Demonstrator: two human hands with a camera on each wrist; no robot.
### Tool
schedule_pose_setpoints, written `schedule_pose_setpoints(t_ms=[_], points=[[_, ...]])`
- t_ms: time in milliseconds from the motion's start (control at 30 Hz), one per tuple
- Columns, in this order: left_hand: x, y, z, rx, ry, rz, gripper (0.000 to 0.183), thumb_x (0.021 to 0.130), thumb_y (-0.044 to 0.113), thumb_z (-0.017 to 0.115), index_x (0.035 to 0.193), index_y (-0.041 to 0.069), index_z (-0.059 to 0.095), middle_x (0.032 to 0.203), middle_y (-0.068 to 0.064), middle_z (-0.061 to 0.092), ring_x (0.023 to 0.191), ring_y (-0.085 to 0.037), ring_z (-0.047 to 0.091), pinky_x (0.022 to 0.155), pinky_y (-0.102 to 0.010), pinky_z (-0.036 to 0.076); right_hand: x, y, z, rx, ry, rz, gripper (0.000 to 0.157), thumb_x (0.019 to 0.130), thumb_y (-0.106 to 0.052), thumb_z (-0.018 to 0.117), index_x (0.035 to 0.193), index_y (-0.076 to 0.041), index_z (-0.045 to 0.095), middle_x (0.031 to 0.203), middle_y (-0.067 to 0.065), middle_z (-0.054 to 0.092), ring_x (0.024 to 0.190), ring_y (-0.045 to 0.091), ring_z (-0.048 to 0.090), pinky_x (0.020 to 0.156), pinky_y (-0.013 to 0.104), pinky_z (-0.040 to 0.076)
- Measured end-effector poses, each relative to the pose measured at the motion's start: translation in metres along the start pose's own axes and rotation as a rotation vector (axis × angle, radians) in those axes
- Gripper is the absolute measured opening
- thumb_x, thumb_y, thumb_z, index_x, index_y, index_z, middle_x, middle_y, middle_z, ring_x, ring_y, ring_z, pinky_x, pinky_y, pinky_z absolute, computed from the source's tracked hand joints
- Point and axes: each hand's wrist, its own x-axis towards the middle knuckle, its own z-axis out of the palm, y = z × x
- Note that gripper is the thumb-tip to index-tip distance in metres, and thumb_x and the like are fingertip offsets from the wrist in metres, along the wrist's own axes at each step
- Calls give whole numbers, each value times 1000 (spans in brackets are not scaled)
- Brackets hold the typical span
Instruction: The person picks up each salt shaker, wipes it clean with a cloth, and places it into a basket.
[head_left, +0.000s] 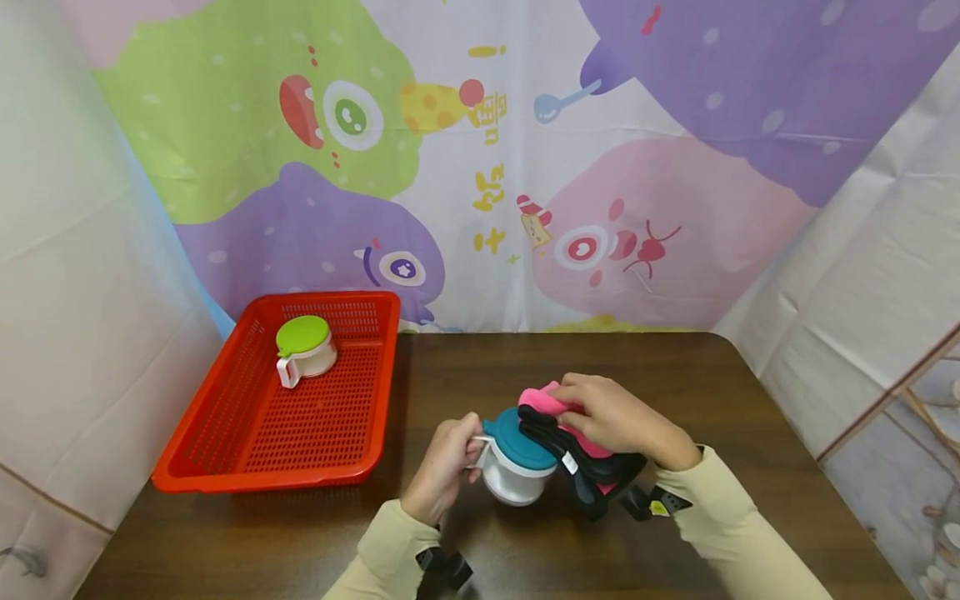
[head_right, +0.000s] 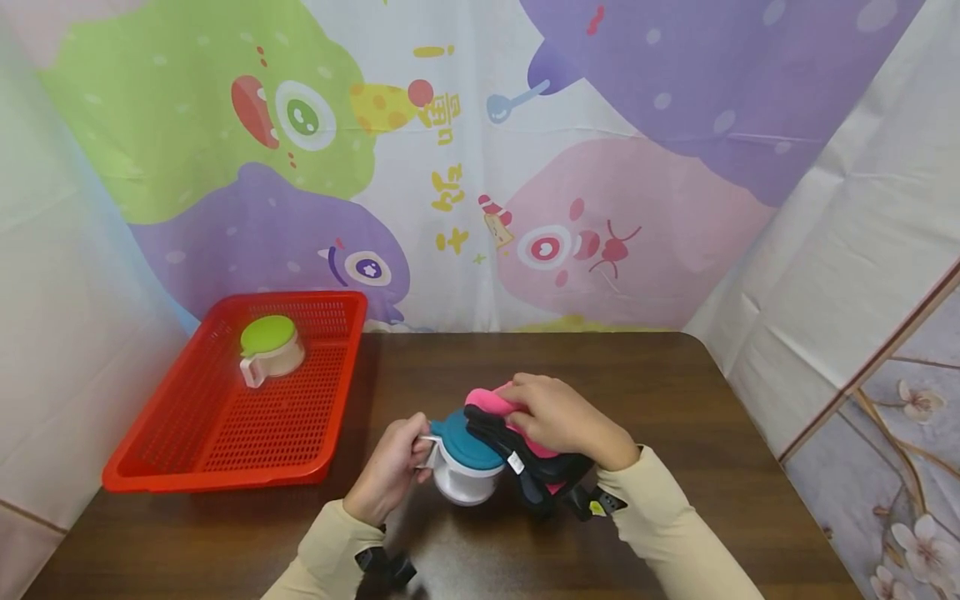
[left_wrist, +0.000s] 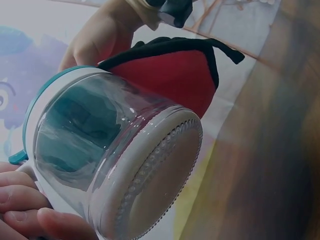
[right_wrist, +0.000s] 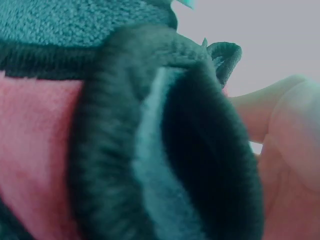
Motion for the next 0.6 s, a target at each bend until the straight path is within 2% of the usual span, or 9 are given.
schedule_pose_setpoints(t_ms=[200,333,467,600], points=[[0,1,-2,-14,12,-3,32,81,9,43,51,16,34,49,7,30,45,-10,27,42,-23,31,-3,0,0,-10,22,-36,9,85,-11,70,84,-17,63,76,-5,46,69,7,43,63,21,39],[0,2,-3,-36,21,0,32,80,7,42,51,16,34,48,8,30,44,-9,26,41,-22,30,-6,-2,-1,-7,11,-36,8,85,-11,70,90,-16,67,78,-5,47,71,7,44,63,21,40],[1,2,-4,-53,28,1,33,81,8,42,50,16,34,48,8,30,43,-8,25,41,-23,30,-8,-3,-2,-8,0,-33,14,84,-12,71,98,-14,70,81,-5,50,73,7,46,64,21,43],[2,2,-5,-58,37,-2,33,82,8,42,50,16,34,48,8,30,44,-8,25,41,-23,30,-8,-5,-1,-21,13,-48,15,84,-12,72,99,-14,70,82,-5,51,74,7,47,65,21,45]])
